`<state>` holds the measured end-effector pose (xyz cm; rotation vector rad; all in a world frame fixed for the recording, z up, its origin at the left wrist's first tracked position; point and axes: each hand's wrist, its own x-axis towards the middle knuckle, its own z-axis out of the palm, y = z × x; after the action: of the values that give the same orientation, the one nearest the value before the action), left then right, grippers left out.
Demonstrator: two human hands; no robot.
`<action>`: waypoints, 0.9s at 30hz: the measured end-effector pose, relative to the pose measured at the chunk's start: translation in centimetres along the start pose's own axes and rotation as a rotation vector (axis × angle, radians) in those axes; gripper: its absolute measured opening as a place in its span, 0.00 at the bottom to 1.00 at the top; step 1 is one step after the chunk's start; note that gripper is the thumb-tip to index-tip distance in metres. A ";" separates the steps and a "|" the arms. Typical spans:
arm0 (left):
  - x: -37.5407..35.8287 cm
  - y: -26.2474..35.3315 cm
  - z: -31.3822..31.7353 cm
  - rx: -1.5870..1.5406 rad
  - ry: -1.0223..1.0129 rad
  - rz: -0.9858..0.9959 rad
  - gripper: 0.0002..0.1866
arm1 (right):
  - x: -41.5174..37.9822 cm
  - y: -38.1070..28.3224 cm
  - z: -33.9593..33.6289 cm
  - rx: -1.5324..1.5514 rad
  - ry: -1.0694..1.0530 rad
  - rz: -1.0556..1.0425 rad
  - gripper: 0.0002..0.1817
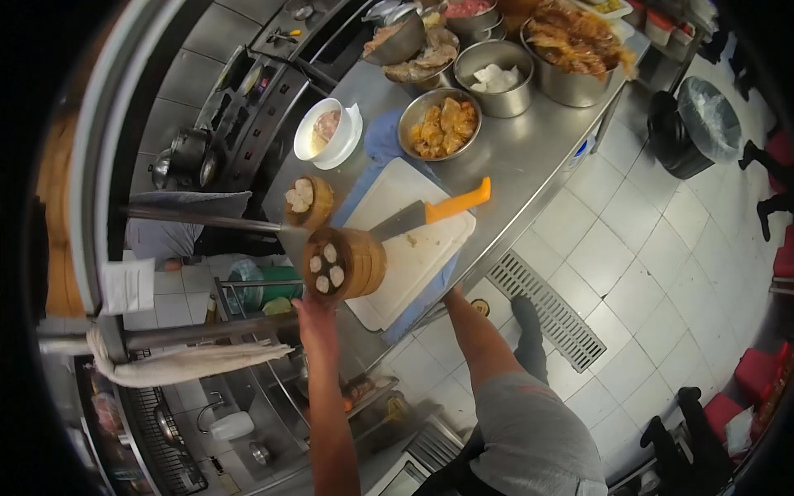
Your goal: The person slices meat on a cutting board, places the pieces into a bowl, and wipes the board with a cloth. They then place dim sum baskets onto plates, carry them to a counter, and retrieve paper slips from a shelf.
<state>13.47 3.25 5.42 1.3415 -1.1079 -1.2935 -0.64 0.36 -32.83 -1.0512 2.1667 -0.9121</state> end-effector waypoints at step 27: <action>4.3 -3.9 -1.3 -0.140 -0.320 -0.215 0.32 | -8.4 1.6 -15.5 0.549 0.102 0.250 0.17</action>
<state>14.90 -0.33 0.91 1.2004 -1.0830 -1.7581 -7.98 13.14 -22.99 -0.4648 1.8971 -1.3523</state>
